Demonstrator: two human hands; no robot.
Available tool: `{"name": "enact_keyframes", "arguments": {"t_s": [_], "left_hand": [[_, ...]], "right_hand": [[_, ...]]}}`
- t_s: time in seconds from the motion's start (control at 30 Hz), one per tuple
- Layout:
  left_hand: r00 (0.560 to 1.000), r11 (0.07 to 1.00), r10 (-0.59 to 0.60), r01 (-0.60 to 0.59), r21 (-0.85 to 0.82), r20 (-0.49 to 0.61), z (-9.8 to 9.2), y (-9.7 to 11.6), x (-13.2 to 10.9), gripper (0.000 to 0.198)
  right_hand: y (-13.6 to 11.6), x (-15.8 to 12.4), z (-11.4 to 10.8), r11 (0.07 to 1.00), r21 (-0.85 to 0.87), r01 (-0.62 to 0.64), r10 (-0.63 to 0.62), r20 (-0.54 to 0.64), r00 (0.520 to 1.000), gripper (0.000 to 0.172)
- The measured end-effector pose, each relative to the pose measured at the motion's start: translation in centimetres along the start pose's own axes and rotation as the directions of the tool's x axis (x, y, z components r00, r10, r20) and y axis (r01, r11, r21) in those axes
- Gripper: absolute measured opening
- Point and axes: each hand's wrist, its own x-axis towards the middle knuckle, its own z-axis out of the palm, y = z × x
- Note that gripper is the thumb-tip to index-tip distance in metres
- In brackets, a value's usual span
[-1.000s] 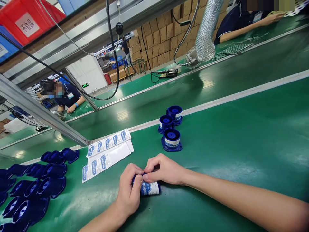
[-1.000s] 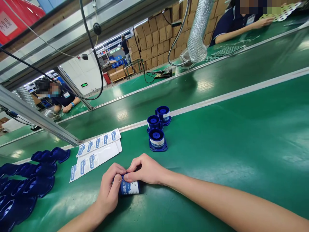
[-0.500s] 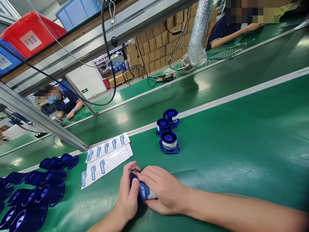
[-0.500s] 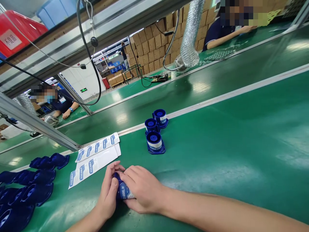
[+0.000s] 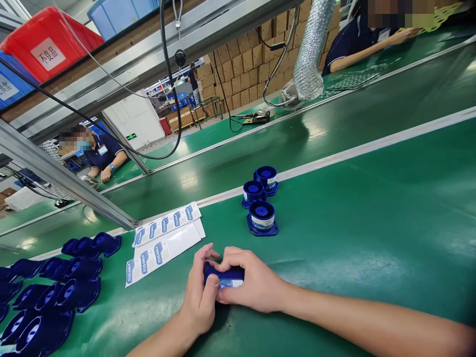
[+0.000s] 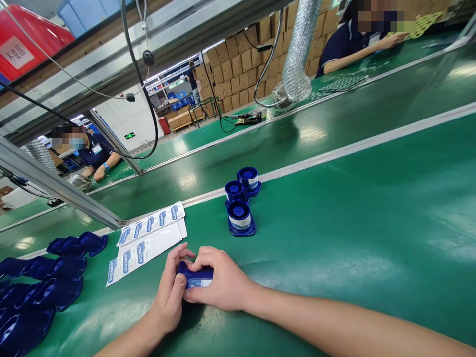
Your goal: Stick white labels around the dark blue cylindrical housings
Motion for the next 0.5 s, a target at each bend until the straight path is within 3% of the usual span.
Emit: {"name": "enact_keyframes", "arguments": {"t_s": [0.1,0.27,0.5], "left_hand": [[1.0,1.0,0.014,-0.014,-0.011,0.017,0.1,0.1,0.1,0.056],[0.998,1.0,0.02,-0.018,-0.024,0.059,-0.1,0.3,0.4,0.055],[0.997,0.998,-0.003,0.007,-0.056,0.072,-0.4,0.9,0.6,0.056]], "right_hand": [[0.3,0.4,-0.4,0.999,0.035,-0.03,0.03,0.01,1.0,0.019],[0.7,0.9,-1.1,0.997,0.068,-0.035,0.032,0.045,0.998,0.03],[0.1,0.4,-2.5,0.997,0.026,-0.07,0.066,0.129,0.989,0.019]]}}
